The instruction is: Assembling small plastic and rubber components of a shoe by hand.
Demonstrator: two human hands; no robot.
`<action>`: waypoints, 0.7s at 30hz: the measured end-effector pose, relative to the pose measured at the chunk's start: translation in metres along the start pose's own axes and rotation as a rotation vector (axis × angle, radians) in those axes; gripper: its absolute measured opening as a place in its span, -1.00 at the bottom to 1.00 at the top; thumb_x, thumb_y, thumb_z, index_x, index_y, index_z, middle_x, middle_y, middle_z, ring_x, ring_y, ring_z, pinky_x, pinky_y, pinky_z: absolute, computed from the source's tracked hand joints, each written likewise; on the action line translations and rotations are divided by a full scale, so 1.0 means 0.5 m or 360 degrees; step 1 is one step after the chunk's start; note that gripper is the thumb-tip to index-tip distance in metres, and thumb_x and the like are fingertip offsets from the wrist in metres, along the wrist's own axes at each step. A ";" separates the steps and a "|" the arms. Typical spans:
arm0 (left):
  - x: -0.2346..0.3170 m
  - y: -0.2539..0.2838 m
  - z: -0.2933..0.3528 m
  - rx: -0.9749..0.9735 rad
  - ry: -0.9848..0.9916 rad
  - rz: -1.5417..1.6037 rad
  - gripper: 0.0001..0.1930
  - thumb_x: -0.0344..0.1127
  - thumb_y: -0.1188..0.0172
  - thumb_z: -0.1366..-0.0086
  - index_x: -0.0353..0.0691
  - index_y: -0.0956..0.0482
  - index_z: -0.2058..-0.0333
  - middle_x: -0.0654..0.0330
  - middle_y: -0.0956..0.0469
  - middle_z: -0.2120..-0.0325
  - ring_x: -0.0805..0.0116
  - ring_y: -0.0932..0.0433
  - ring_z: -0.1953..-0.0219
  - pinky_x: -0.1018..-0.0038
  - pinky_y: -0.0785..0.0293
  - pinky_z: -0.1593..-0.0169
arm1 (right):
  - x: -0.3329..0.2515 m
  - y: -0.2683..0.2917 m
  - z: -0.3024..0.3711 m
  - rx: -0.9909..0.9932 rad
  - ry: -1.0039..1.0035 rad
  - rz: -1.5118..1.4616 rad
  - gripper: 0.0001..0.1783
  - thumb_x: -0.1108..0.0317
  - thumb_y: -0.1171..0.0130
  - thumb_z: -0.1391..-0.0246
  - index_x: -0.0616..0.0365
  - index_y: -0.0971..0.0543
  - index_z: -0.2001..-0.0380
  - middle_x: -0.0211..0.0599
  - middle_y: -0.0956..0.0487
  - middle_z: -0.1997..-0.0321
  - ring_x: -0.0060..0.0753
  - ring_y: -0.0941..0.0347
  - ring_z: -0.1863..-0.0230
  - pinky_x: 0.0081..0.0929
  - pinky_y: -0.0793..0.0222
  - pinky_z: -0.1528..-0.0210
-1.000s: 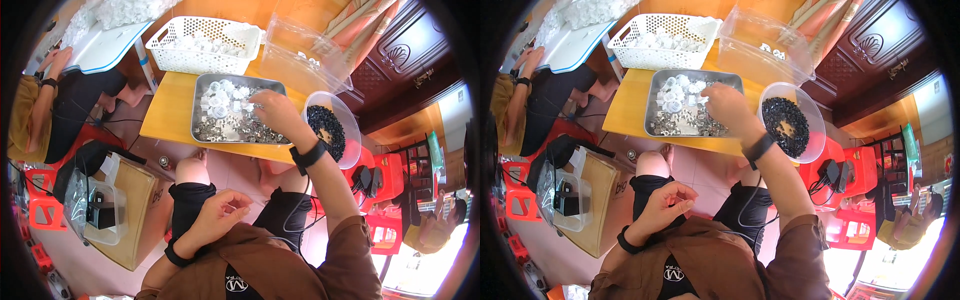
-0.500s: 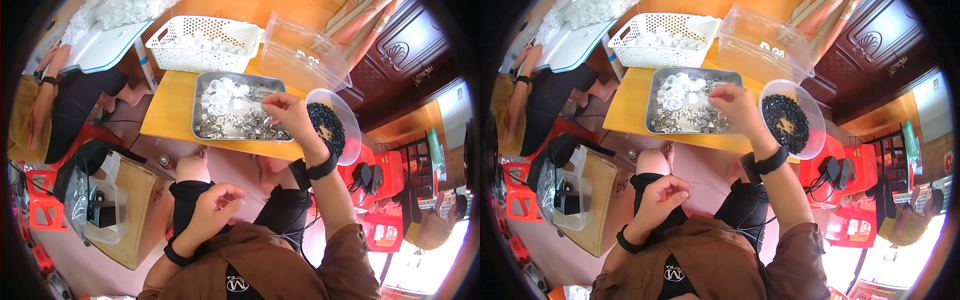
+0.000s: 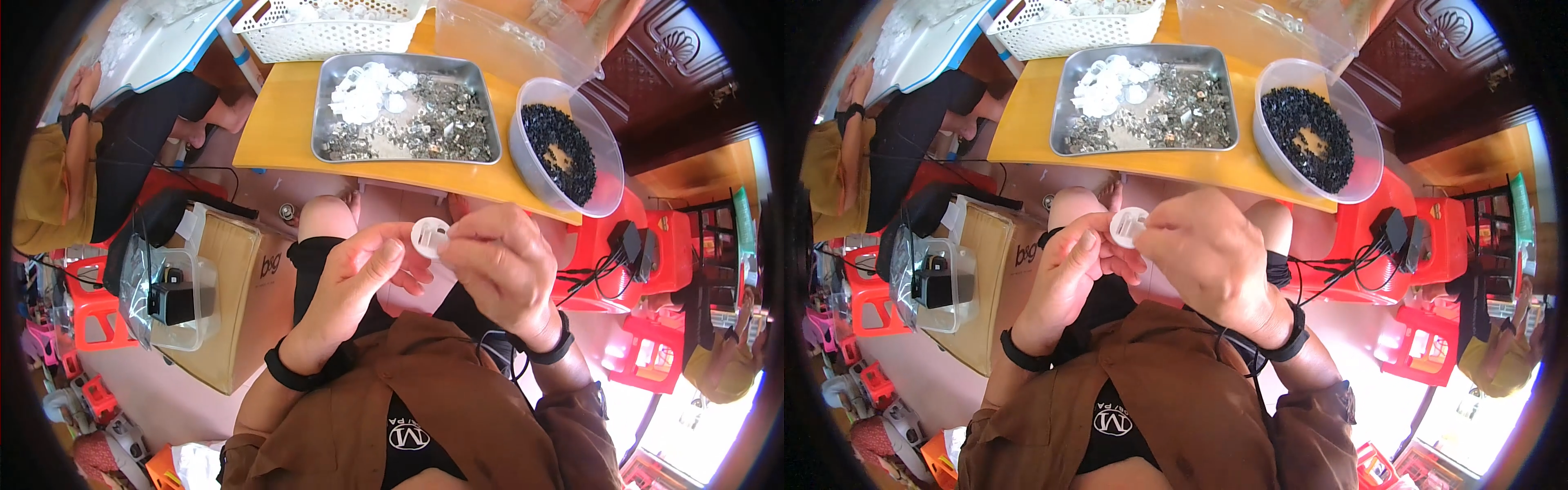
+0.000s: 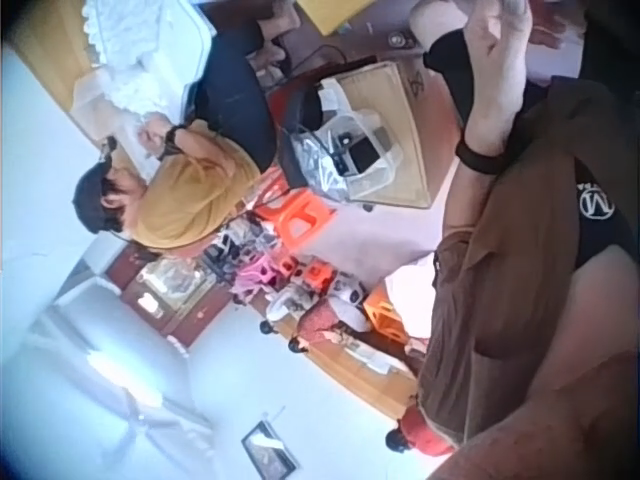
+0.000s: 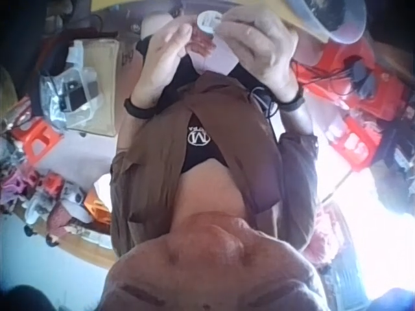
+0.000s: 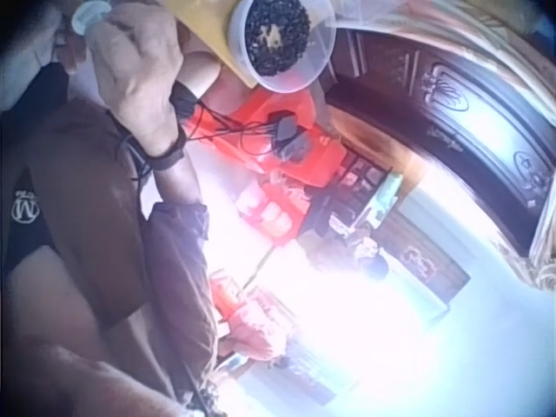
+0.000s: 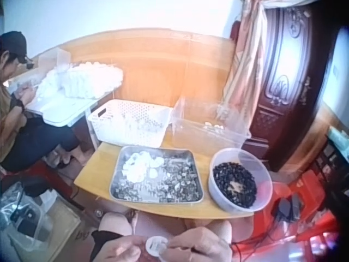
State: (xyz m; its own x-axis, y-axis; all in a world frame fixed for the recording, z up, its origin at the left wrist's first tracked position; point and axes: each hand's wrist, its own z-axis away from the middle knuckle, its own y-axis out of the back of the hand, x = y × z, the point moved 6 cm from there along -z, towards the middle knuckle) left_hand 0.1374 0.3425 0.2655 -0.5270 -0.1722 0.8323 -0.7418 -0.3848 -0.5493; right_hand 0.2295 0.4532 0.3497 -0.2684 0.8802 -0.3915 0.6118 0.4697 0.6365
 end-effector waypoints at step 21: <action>-0.007 -0.056 0.004 -0.0127 -0.0054 -0.0242 -0.69 -0.48 -0.09 -0.30 -0.43 -0.37 0.00 0.02 -0.50 0.12 0.29 -0.53 0.10 0.38 -0.58 0.07 | 0.014 0.002 0.087 0.0222 -0.0420 -0.0180 -0.48 0.45 -0.47 0.40 0.15 -0.57 0.21 -0.24 -0.52 0.25 -0.21 -0.48 0.29 -0.38 -0.43 0.32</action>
State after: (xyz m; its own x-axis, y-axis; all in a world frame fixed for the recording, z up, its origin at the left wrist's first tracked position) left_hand 0.1606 0.3519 0.2781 -0.3930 -0.1486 0.9074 -0.8432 -0.3355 -0.4201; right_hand 0.2606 0.4567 0.3186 -0.1491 0.7660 -0.6253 0.6899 0.5336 0.4892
